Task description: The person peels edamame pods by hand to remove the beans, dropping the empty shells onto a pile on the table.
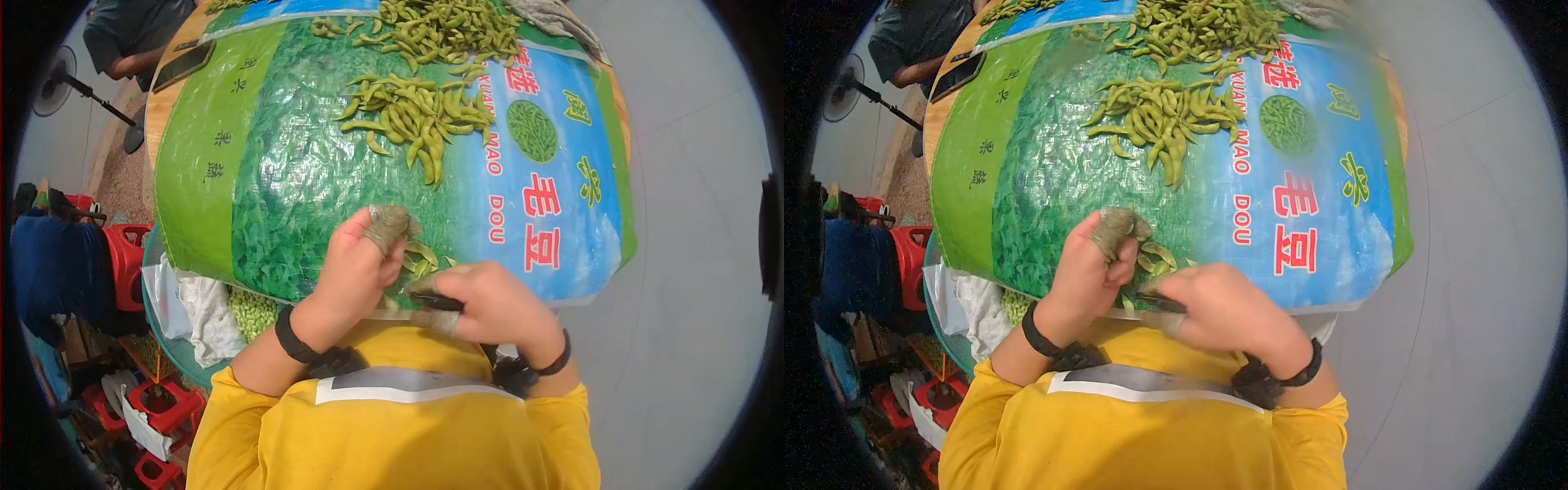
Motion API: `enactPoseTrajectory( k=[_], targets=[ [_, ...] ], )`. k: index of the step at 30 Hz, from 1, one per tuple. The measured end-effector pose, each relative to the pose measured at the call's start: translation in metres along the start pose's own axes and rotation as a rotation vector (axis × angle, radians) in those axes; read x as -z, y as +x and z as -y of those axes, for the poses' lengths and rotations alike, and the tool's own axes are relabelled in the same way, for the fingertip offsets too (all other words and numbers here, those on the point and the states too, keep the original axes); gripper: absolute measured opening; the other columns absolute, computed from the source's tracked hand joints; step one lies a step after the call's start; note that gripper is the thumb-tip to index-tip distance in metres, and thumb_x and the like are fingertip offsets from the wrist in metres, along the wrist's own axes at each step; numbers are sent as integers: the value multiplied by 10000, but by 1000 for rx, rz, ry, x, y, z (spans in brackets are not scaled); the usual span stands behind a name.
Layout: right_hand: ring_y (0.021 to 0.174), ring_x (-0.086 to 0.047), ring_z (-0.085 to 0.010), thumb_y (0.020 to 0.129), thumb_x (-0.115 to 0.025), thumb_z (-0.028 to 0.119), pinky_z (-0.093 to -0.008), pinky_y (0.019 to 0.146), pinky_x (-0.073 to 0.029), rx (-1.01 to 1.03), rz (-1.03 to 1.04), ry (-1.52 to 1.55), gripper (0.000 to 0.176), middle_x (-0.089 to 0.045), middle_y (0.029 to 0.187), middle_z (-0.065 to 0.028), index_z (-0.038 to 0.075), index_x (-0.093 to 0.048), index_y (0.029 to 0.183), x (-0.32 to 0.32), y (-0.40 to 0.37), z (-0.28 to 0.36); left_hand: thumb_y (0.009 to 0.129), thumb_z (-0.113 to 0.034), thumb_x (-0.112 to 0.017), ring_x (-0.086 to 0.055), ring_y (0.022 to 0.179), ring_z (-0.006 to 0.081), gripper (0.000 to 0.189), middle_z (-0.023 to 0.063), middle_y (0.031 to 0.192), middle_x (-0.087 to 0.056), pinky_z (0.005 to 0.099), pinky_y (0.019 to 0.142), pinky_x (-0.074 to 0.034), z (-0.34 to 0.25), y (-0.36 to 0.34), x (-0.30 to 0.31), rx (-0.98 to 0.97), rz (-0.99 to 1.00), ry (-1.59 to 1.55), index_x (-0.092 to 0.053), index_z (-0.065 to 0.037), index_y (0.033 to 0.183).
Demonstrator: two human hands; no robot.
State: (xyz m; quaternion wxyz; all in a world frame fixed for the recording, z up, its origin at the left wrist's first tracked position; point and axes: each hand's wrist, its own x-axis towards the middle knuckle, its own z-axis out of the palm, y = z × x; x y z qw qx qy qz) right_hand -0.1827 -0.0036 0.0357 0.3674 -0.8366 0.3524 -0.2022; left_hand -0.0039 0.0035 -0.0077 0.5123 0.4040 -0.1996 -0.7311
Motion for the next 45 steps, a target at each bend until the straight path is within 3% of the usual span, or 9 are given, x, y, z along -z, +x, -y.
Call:
enactPoseTrajectory(
  k=[3, 5, 14, 23, 27, 31, 33, 38, 45],
  targets=[
    [654, -580, -371, 765, -669, 226, -433, 576, -463, -200, 63, -70, 250, -584, 711, -190, 1, -560, 784, 18, 13, -6, 906, -199, -509, -376, 459, 74, 181, 46, 706, -545, 189, 398, -258, -4, 3, 11, 88, 109, -215, -558, -35, 966],
    [655, -580, -388, 767, -666, 230, -441, 586, -462, -278, -332, -318, 254, -584, 690, -206, 3, -558, 801, 23, 33, -12, 911, -206, -484, -392, 464, 84, 202, 68, 741, -574, 197, 386, -267, -4, 2, 11, 100, 178, -301, -555, -27, 972],
    [747, -584, -389, 736, -689, 146, -438, 633, -466, -188, -606, -267, 238, -596, 807, -190, 10, -551, 874, 0, 68, -46, 930, -229, -478, -384, 495, 76, 230, 33, 728, -503, 181, 394, -270, -7, -2, 8, 88, 193, -171, -539, -20, 1003],
    [774, -590, -360, 773, -639, 82, -392, 659, -483, -60, -462, -250, 232, -593, 848, -179, 2, -555, 974, -11, 5, -10, 924, -172, -514, -350, 497, 8, 162, -74, 658, -471, 182, 423, -238, 4, 1, -17, 70, 142, 115, -587, -72, 1028],
    [854, -613, -364, 839, -582, 96, -372, 699, -496, -196, -376, 75, 331, -612, 938, -205, -10, -510, 1144, -3, -12, -10, 929, -158, -496, -423, 548, 28, 157, -58, 704, -523, 184, 470, -317, -1, -6, -21, 29, 128, 311, -596, -61, 1003],
    [914, -596, -400, 842, -557, 85, -409, 739, -492, -285, -237, 189, 361, -601, 996, -250, -10, -482, 1182, 3, -14, 1, 908, -105, -477, -536, 672, 117, 158, 18, 777, -599, 264, 605, -437, 4, -10, -23, -124, 223, 600, -597, -32, 982],
    [737, -644, -166, 871, -523, 34, -279, 679, -499, -227, -167, 73, 372, -642, 885, -122, 1, -471, 1238, 5, -15, 3, 894, -90, -478, -574, 707, 167, 161, 62, 800, -623, 303, 648, -462, 6, -10, -20, -190, 232, 702, -594, -20, 981],
    [710, -633, -168, 865, -511, 23, -279, 670, -497, -207, -138, 138, 411, -639, 890, -124, 31, -463, 1273, 6, -17, -1, 839, -73, -509, -588, 735, 361, 140, 207, 802, -593, 377, 657, -467, 10, -9, -16, -333, 217, 918, -564, 8, 939],
    [675, -597, -136, 875, -500, 24, -256, 646, -478, -269, -59, 190, 431, -621, 861, -87, 47, -449, 1302, 11, -18, 0, 826, -64, -514, -570, 748, 418, 94, 235, 794, -582, 421, 637, -466, 1, -14, -20, -431, 210, 1170, -541, 11, 875]
  ],
)
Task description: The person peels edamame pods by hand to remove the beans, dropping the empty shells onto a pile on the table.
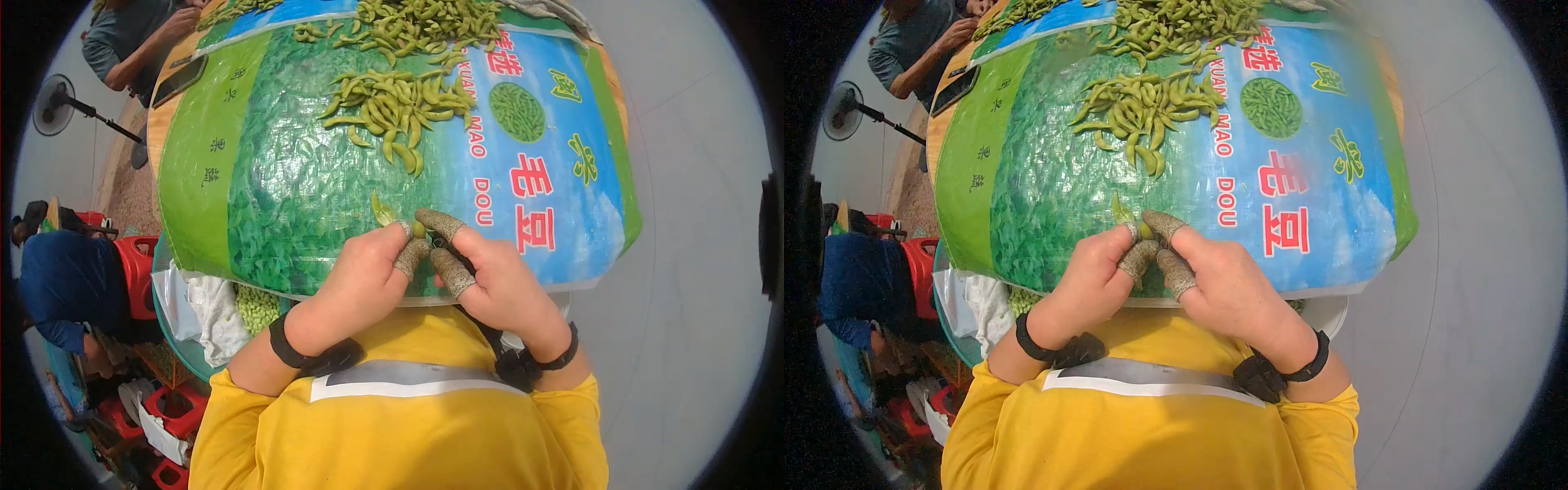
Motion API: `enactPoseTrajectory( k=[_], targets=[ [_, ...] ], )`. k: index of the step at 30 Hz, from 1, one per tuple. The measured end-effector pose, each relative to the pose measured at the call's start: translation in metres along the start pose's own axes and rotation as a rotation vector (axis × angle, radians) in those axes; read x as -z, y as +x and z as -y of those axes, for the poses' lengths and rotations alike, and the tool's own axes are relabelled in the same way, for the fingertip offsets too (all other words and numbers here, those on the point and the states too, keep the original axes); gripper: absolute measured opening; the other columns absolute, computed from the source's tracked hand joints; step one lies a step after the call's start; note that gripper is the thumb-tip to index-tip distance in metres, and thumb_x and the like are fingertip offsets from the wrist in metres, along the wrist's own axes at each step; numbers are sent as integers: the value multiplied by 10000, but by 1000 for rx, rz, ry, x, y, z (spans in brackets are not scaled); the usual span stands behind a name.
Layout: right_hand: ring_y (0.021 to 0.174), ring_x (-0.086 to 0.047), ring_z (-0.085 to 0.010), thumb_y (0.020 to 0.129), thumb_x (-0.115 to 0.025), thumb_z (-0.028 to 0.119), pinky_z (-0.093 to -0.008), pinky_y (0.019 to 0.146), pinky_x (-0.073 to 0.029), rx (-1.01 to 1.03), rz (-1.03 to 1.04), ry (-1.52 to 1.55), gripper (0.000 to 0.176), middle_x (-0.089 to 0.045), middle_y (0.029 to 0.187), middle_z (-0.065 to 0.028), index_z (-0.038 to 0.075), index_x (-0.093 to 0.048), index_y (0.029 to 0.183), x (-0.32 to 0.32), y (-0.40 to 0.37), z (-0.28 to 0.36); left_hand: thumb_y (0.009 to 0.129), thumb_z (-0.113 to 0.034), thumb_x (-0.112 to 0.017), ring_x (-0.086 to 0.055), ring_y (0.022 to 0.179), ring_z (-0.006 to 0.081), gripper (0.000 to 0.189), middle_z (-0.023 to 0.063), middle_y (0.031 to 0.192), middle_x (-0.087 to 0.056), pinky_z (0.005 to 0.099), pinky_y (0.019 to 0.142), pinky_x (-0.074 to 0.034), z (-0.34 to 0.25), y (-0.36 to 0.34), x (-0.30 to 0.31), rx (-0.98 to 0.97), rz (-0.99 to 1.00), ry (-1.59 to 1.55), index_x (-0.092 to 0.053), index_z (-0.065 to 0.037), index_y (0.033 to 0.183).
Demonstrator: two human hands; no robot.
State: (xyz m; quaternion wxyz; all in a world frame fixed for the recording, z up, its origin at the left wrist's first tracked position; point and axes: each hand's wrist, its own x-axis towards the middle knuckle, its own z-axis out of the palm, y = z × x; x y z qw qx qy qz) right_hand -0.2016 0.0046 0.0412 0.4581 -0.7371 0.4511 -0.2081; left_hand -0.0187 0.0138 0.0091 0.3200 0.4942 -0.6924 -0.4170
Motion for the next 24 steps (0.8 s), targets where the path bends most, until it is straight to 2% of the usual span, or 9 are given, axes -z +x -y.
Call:
enactPoseTrajectory(
  k=[9, 12, 13, 15, 17, 18, 20, 22, 24],
  targets=[
    [691, -549, -86, 890, -479, 24, -225, 646, -451, -37, 2, 145, 429, -589, 848, -16, 54, -441, 1316, -1, 0, -3, 807, -57, -531, -559, 720, 432, 95, 238, 763, -569, 447, 618, -461, -2, 1, -2, -18, -8, 51, -534, 19, 863],
    [589, -575, -156, 886, -516, 83, -282, 573, -474, -11, -44, 239, 381, -606, 767, -84, 76, -483, 1266, -7, 6, -13, 790, -43, -536, -556, 724, 432, 85, 238, 778, -574, 443, 609, -461, 1, -2, -2, -57, -48, 161, -532, 15, 853],
    [589, -575, -156, 886, -516, 83, -282, 573, -474, -12, -44, 239, 381, -606, 767, -84, 76, -483, 1266, -5, 8, -13, 796, -45, -544, -573, 717, 402, 100, 228, 781, -579, 418, 612, -468, 3, -3, -2, -85, -58, 134, -541, 18, 874],
    [498, -432, -41, 907, -529, 90, -182, 443, -347, -344, 151, 891, 359, -547, 711, 1, 81, -494, 1264, -1, 11, -15, 803, -47, -551, -591, 711, 372, 115, 219, 784, -584, 393, 614, -475, 4, -3, 0, -116, -63, 107, -550, 22, 895],
    [465, -394, -32, 911, -537, 110, -179, 412, -305, -368, 149, 961, 345, -536, 688, 4, 88, -501, 1253, -2, 10, -14, 842, -62, -560, -620, 719, 219, 169, 126, 812, -631, 315, 651, -482, 4, -3, 1, -5, 16, -215, -580, 12, 993],
    [433, -356, -23, 914, -545, 129, -175, 381, -264, -390, 149, 1031, 331, -525, 665, 7, 94, -509, 1241, -3, 9, -13, 842, -62, -560, -620, 719, 219, 169, 126, 812, -631, 315, 651, -482, 3, -3, 1, -3, 20, -214, -580, 12, 993],
    [469, -409, -43, 912, -521, 108, -202, 414, -328, -353, 150, 920, 321, -541, 686, 0, 93, -515, 1233, 1, 8, -8, 886, -98, -559, -576, 761, 94, 201, 26, 870, -637, 251, 690, -469, 1, -3, 2, 334, 97, -759, -601, -13, 1064],
    [505, -463, -63, 911, -497, 86, -230, 447, -392, -318, 153, 808, 315, -557, 706, -6, 93, -521, 1224, -1, 6, -7, 898, -109, -551, -563, 778, 80, 202, 2, 878, -630, 245, 701, -468, -3, 0, 3, 309, 119, -769, -604, -18, 1070],
    [632, -608, -207, 859, -512, 49, -317, 590, -486, 32, -37, 394, 320, -630, 776, -96, 65, -537, 1178, -12, 5, -8, 910, -121, -543, -550, 796, 67, 204, -22, 886, -623, 238, 712, -467, -3, 4, 3, 289, 135, -779, -608, -23, 1076]
  ],
)
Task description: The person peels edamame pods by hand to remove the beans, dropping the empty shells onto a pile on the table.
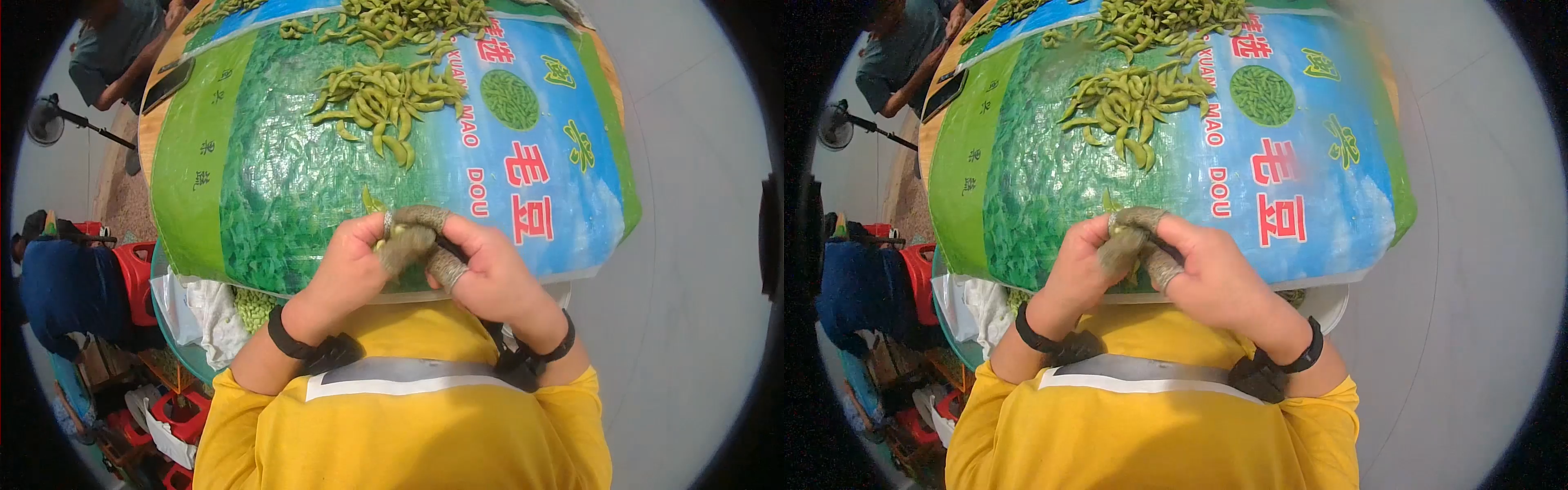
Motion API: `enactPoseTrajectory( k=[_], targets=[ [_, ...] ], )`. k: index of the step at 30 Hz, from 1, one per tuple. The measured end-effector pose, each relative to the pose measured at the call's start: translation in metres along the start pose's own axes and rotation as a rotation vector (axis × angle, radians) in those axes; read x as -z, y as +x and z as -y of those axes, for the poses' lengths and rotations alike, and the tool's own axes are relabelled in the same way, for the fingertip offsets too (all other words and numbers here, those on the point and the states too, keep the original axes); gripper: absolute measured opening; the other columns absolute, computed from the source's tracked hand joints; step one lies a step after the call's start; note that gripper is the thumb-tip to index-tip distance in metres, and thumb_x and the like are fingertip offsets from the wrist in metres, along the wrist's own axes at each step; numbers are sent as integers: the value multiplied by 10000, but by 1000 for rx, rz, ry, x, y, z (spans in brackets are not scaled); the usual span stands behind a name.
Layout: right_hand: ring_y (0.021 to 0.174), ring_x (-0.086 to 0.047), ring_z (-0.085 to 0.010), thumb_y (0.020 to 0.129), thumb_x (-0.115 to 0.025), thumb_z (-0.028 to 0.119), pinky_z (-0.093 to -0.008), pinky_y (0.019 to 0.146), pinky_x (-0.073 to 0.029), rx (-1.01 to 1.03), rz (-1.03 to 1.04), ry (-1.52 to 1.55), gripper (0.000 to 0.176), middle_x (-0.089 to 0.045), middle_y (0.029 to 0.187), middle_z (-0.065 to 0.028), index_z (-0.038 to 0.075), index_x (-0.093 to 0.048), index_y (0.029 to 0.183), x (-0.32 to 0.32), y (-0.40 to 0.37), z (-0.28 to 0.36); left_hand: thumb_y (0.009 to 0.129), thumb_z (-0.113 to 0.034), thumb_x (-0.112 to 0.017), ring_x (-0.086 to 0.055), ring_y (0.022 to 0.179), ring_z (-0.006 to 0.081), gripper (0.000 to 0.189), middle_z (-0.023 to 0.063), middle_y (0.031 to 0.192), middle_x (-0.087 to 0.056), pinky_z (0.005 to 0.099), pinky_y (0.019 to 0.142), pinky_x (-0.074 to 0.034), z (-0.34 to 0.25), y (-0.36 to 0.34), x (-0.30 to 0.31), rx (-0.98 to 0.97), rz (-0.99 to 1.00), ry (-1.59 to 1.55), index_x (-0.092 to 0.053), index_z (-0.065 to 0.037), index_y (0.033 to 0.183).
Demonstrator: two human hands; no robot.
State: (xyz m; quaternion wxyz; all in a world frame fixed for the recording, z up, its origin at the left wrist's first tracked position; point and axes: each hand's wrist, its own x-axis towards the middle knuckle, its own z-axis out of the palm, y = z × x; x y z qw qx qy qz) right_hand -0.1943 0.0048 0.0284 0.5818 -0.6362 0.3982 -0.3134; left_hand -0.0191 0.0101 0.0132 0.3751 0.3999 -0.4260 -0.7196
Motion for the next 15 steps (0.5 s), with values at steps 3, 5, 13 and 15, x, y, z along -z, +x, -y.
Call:
enactPoseTrajectory(
  k=[3, 5, 13, 15],
  targets=[
    [836, -630, -344, 808, -516, 27, -358, 735, -491, -96, -19, -226, 340, -634, 887, -183, 55, -541, 1146, 1, 3, 5, 927, -158, -521, -517, 692, 48, 195, -26, 784, -594, 207, 609, -437, 4, 4, 2, -16, -118, 182, -616, -22, 1030],
    [762, -567, -197, 841, -514, 26, -278, 676, -462, -12, -40, -264, 334, -602, 871, -85, 47, -538, 1174, 0, 7, -9, 932, -182, -507, -444, 584, 19, 172, -48, 689, -535, 177, 501, -349, 9, 5, 8, 60, -87, 30, -610, -46, 949],
    [683, -500, -45, 884, -516, 37, -197, 612, -433, -30, -113, -125, 322, -580, 864, 13, 40, -532, 1206, 1, 13, -11, 920, -177, -471, -392, 528, 18, 142, -48, 657, -498, 169, 459, -277, 15, 7, 6, 66, -77, -101, -565, -77, 882],
    [677, -495, -39, 886, -518, 39, -186, 598, -421, -19, -145, -108, 329, -574, 860, 16, 44, -526, 1215, 3, 13, -16, 919, -168, -462, -391, 526, 21, 140, -46, 662, -501, 169, 459, -275, 17, 8, 6, 71, -65, -109, -563, -79, 882]
  ],
)
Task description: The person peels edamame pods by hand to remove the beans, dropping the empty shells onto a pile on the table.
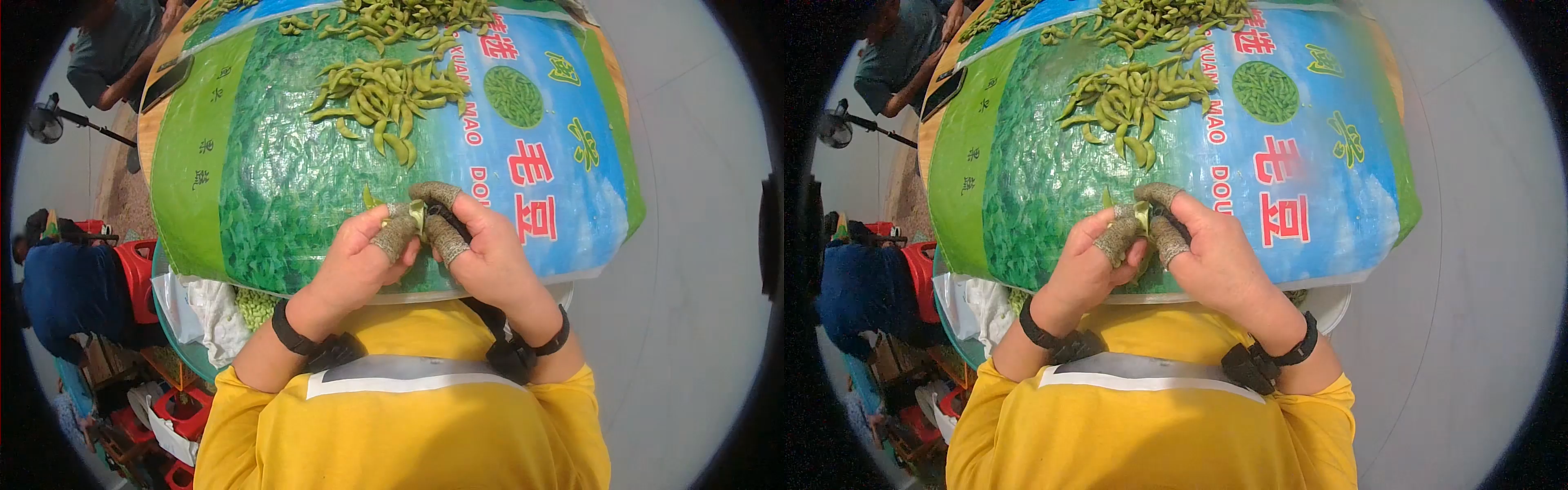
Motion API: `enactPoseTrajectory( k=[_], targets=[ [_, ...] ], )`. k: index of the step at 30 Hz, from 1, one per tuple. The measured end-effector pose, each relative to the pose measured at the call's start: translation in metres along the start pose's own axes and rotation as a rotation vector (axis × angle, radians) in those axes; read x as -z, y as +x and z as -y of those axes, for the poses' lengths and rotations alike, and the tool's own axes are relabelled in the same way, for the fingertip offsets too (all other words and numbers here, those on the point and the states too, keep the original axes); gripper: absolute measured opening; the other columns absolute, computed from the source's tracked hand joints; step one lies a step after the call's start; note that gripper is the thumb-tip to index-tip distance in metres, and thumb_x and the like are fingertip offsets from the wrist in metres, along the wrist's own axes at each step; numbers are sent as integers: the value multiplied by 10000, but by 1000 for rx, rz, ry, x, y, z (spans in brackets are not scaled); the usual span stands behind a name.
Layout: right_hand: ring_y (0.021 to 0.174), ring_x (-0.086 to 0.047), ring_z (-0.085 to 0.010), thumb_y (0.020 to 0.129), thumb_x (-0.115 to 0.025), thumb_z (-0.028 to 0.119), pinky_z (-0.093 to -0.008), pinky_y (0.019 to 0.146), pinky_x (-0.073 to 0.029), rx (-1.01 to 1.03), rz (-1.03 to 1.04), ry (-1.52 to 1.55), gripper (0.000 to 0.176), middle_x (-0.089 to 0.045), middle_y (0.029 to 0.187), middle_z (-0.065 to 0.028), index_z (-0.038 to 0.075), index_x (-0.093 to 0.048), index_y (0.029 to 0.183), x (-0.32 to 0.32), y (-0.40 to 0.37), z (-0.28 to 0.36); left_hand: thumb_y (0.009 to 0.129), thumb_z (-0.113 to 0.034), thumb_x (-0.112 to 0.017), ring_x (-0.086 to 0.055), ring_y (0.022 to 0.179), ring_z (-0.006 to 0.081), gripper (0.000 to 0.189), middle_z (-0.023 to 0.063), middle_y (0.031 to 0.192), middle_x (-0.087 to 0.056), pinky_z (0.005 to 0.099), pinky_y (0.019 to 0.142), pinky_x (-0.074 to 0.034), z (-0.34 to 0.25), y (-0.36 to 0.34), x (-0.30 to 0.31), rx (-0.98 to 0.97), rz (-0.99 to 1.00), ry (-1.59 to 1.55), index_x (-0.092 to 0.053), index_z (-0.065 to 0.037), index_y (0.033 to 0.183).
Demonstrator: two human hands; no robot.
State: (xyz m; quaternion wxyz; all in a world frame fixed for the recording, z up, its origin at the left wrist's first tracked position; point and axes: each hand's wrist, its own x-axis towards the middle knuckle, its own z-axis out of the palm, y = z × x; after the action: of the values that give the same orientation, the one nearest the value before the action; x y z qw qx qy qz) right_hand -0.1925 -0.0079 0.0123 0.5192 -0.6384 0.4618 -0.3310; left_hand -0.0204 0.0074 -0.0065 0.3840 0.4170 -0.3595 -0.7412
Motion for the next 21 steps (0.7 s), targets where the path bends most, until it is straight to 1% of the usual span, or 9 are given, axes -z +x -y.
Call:
enactPoseTrajectory(
  k=[3, 7, 9, 11, 12, 14, 15, 17, 21],
  targets=[
    [615, -471, -26, 886, -528, 47, -169, 533, -385, -33, -58, 62, 330, -559, 798, 26, 54, -527, 1216, 1, -2, -3, 912, -157, -466, -393, 528, 24, 126, -40, 687, -511, 169, 460, -282, 6, 3, 3, -89, -27, 106, -562, -78, 893],
    [533, -442, -18, 892, -531, 64, -162, 461, -345, -153, -54, 176, 307, -544, 726, 35, 63, -537, 1198, 3, -6, 7, 892, -130, -468, -414, 547, 32, 122, -30, 711, -522, 179, 472, -307, -6, 0, -3, 26, -33, 45, -571, -75, 927],
    [469, -417, -20, 885, -569, 109, -168, 413, -319, -202, -67, 270, 259, -541, 686, 36, 64, -560, 1139, 2, -6, 5, 886, -122, -465, -433, 562, 39, 135, -26, 716, -526, 185, 485, -330, -7, 1, -7, 59, -39, 58, -575, -70, 942],
    [507, -452, -29, 867, -595, 122, -190, 443, -355, -264, -42, 218, 220, -548, 680, 31, 49, -581, 1074, 8, -3, 6, 897, -129, -464, -474, 606, 55, 143, -22, 706, -531, 207, 531, -379, -4, 0, -8, -115, -21, 308, -578, -51, 937],
    [545, -487, -37, 849, -621, 135, -212, 474, -391, -326, -19, 167, 191, -556, 673, 26, 34, -601, 1010, 11, -2, 6, 897, -129, -464, -474, 606, 55, 143, -22, 706, -531, 207, 531, -379, -1, 1, -6, -115, -23, 307, -578, -51, 937],
    [507, -465, -34, 837, -642, 146, -212, 445, -368, -334, -12, 201, 172, -541, 633, 35, 39, -612, 968, 16, -1, 0, 905, -162, -485, -391, 539, 24, 136, -26, 707, -535, 170, 467, -293, 7, 2, -1, -205, 47, 385, -581, -75, 946],
    [469, -442, -31, 824, -663, 157, -213, 416, -346, -339, -9, 236, 158, -525, 592, 44, 43, -622, 926, 17, 0, -2, 905, -162, -485, -391, 539, 24, 136, -26, 707, -535, 170, 467, -293, 5, 1, -3, -206, 44, 384, -581, -75, 946],
    [466, -444, -32, 824, -665, 160, -213, 417, -346, -325, -57, 203, 150, -522, 583, 44, 42, -625, 908, 13, -1, -1, 906, -172, -489, -378, 524, 21, 150, -30, 687, -529, 164, 458, -269, -3, 0, -7, -101, -64, 208, -593, -75, 954],
    [467, -456, -35, 828, -668, 163, -207, 417, -346, -324, -189, 164, 145, -537, 592, 38, 39, -627, 891, 9, 1, -4, 898, -154, -493, -375, 520, 23, 147, -35, 666, -517, 162, 452, -262, -5, 0, -7, -153, -219, 159, -601, -77, 962]
  ],
)
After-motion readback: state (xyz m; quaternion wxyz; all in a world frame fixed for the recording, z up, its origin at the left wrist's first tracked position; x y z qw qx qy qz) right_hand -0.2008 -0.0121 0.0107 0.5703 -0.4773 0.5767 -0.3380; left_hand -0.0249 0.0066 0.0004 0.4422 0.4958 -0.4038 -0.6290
